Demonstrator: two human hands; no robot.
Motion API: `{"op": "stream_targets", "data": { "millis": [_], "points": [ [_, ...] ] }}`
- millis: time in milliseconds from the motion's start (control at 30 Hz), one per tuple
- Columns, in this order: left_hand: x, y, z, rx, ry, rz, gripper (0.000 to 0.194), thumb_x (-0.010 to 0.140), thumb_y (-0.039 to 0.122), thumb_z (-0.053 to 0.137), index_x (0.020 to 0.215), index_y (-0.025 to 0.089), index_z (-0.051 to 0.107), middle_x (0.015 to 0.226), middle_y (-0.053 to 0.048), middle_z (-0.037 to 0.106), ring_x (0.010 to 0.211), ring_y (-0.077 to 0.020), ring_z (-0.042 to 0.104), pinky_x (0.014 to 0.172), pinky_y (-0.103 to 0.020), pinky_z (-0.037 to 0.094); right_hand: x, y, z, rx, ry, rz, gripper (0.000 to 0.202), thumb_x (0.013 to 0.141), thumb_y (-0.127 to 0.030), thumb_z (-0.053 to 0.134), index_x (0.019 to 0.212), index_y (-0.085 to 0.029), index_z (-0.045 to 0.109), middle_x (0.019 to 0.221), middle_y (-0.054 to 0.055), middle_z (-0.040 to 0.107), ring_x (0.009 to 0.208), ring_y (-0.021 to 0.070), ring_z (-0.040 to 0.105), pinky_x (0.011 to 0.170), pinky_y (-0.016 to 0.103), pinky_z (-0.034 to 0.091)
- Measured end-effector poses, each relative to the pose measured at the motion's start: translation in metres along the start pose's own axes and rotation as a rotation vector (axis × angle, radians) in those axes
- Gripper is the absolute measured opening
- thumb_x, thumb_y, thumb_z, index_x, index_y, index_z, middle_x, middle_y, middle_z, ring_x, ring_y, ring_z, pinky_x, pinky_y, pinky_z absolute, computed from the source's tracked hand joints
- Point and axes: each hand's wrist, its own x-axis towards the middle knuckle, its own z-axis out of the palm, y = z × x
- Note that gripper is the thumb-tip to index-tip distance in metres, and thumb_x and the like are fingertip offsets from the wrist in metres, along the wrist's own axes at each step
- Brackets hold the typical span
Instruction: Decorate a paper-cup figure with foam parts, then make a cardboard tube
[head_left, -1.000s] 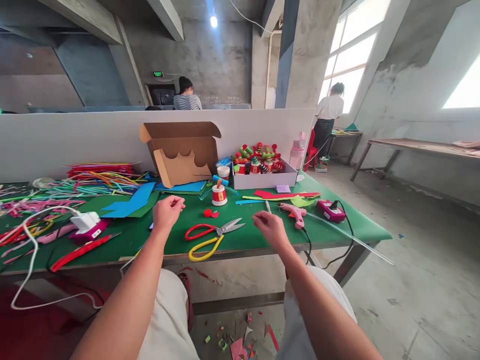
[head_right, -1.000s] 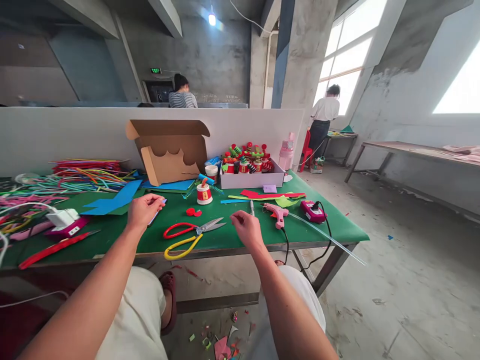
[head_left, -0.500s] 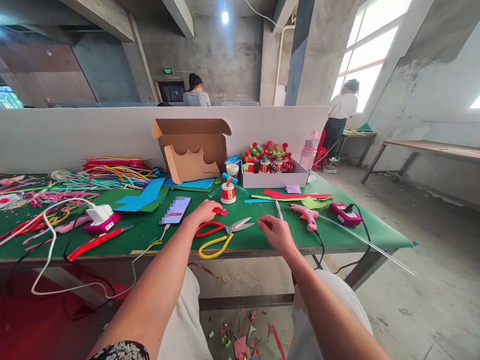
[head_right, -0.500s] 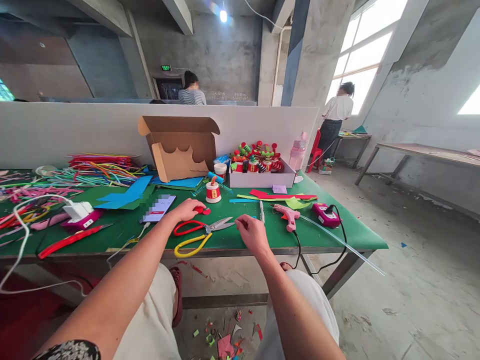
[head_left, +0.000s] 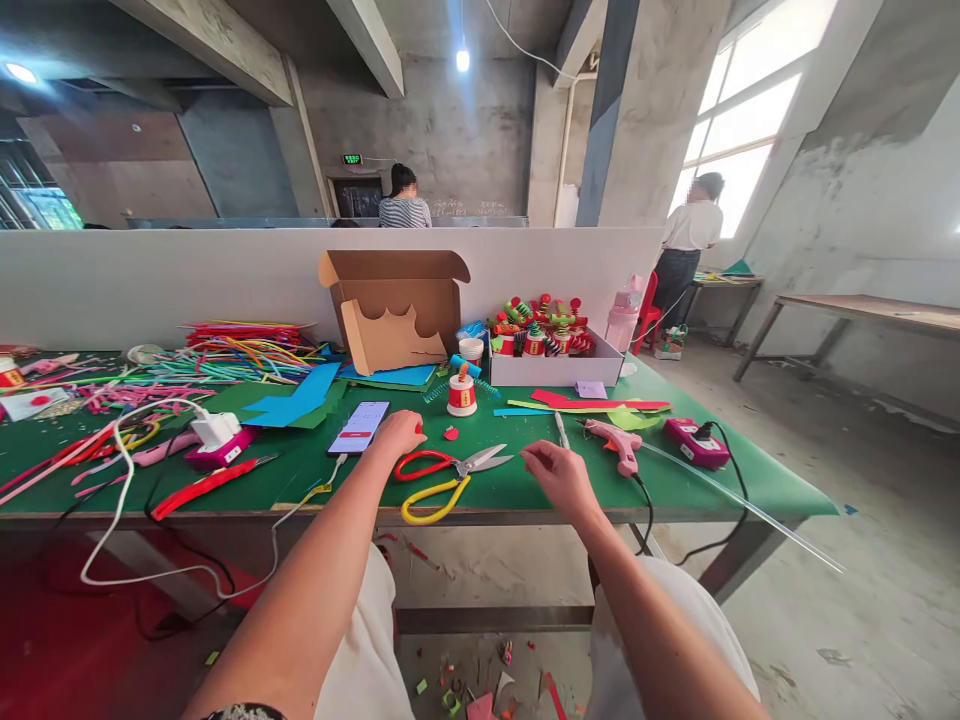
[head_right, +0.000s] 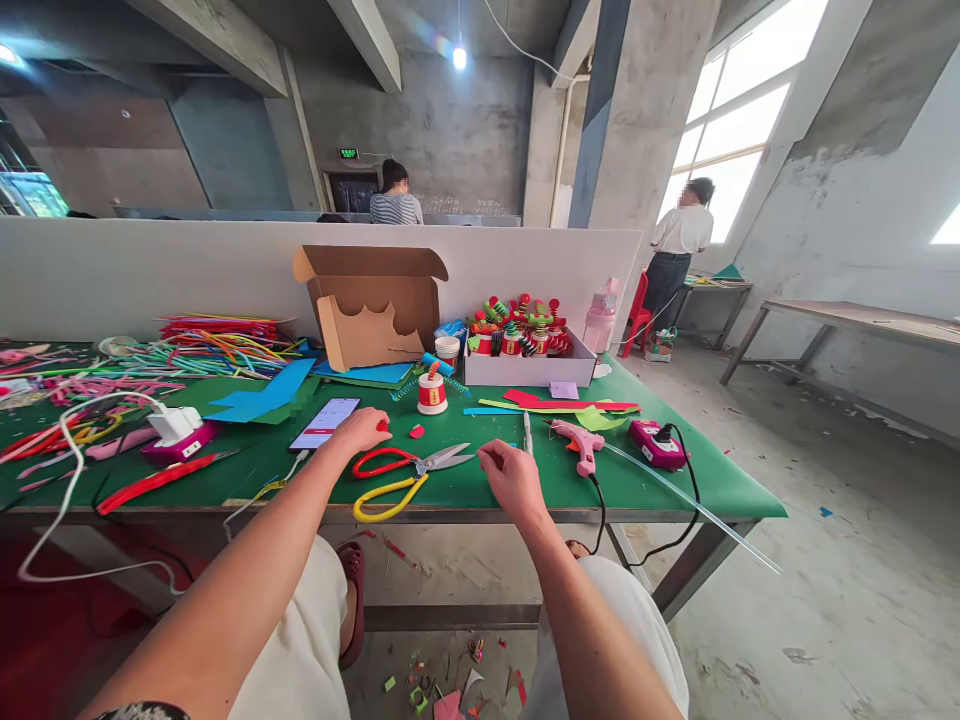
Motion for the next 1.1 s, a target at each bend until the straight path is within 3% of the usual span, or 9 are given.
{"op": "stream_targets", "data": {
  "millis": [133, 200, 300, 500, 633, 733, 867, 967, 1100],
  "points": [
    [-0.007, -0.003, -0.009, -0.009, 0.036, -0.017, 0.014, 0.069, 0.028, 0.072, 0.083, 0.024, 0.072, 0.093, -0.009, 0.075, 0.086, -0.0254, 0.068, 0.068, -0.028, 0.046, 0.0, -0.001, 0.001, 0.004, -0.007, -0.015, 0.027, 0.076, -0.045, 0.052, 0.067, -0.022, 0.063, 0.058, 0.003, 0.064, 0.051, 0.0166, 0.051, 0.052, 0.027, 0.039],
    [-0.01, -0.005, -0.015, -0.004, 0.057, -0.037, 0.009, 0.076, 0.031, 0.067, 0.078, 0.023, 0.071, 0.086, -0.01, 0.075, 0.081, -0.026, 0.068, 0.064, -0.028, 0.044, 0.0, -0.001, 0.001, -0.002, -0.013, -0.013, 0.027, 0.077, -0.045, 0.052, 0.067, -0.022, 0.063, 0.059, 0.003, 0.065, 0.051, 0.0165, 0.052, 0.052, 0.027, 0.039],
    [-0.015, -0.005, -0.022, 0.003, 0.083, -0.058, 0.026, 0.085, 0.034, 0.055, 0.066, 0.023, 0.069, 0.076, -0.01, 0.073, 0.076, -0.0256, 0.068, 0.061, -0.029, 0.043, 0.001, -0.002, 0.001, -0.009, -0.008, -0.011, 0.029, 0.077, -0.046, 0.052, 0.067, -0.022, 0.064, 0.059, 0.003, 0.065, 0.052, 0.0168, 0.053, 0.053, 0.027, 0.039],
    [-0.022, 0.004, -0.027, -0.029, 0.118, -0.067, 0.031, 0.085, 0.015, 0.051, 0.108, 0.023, 0.07, 0.096, -0.007, 0.075, 0.089, -0.0225, 0.067, 0.07, -0.027, 0.046, 0.002, 0.005, -0.001, 0.001, 0.043, 0.002, 0.038, 0.078, -0.055, 0.053, 0.07, -0.02, 0.066, 0.059, 0.003, 0.066, 0.054, 0.0169, 0.057, 0.054, 0.026, 0.042],
    [-0.025, 0.01, -0.031, -0.052, 0.126, -0.09, 0.029, 0.087, 0.017, 0.05, 0.107, 0.022, 0.071, 0.094, -0.006, 0.075, 0.09, -0.0216, 0.067, 0.073, -0.027, 0.047, 0.0, 0.011, 0.003, 0.043, 0.141, 0.012, 0.051, 0.08, -0.063, 0.047, 0.075, -0.018, 0.069, 0.057, 0.004, 0.065, 0.049, 0.0151, 0.054, 0.05, 0.024, 0.04],
    [-0.026, 0.014, -0.033, -0.073, 0.137, -0.102, 0.028, 0.088, 0.018, 0.05, 0.105, 0.022, 0.072, 0.097, -0.007, 0.075, 0.091, -0.0219, 0.068, 0.073, -0.027, 0.048, -0.001, 0.014, 0.008, -0.023, 0.133, 0.016, 0.062, 0.08, -0.072, 0.041, 0.071, -0.017, 0.07, 0.054, 0.004, 0.063, 0.044, 0.0137, 0.047, 0.046, 0.024, 0.036],
    [-0.026, 0.015, -0.035, -0.102, 0.158, -0.1, 0.028, 0.089, 0.021, 0.048, 0.104, 0.022, 0.072, 0.096, -0.008, 0.076, 0.092, -0.0235, 0.068, 0.072, -0.029, 0.049, -0.001, 0.019, 0.014, -0.179, 0.141, 0.024, 0.071, 0.08, -0.077, 0.032, 0.067, -0.017, 0.068, 0.052, 0.006, 0.062, 0.046, 0.0156, 0.05, 0.049, 0.025, 0.037],
    [-0.027, 0.01, -0.037, -0.118, 0.181, -0.099, 0.028, 0.09, 0.02, 0.047, 0.103, 0.022, 0.072, 0.096, -0.007, 0.076, 0.091, -0.0229, 0.068, 0.072, -0.029, 0.049, 0.001, 0.02, 0.017, -0.322, 0.137, 0.035, 0.066, 0.087, -0.069, 0.03, 0.066, -0.018, 0.066, 0.052, 0.005, 0.062, 0.049, 0.0159, 0.051, 0.051, 0.025, 0.035],
    [-0.035, 0.0, -0.043, -0.138, 0.232, -0.074, 0.028, 0.089, 0.016, 0.046, 0.098, 0.022, 0.072, 0.095, -0.007, 0.076, 0.091, -0.0218, 0.069, 0.075, -0.028, 0.05, 0.0, 0.012, 0.022, -0.559, 0.091, 0.112, 0.045, 0.095, -0.044, 0.038, 0.068, -0.019, 0.064, 0.061, 0.005, 0.066, 0.056, 0.0155, 0.055, 0.053, 0.024, 0.028]
  ]
}}
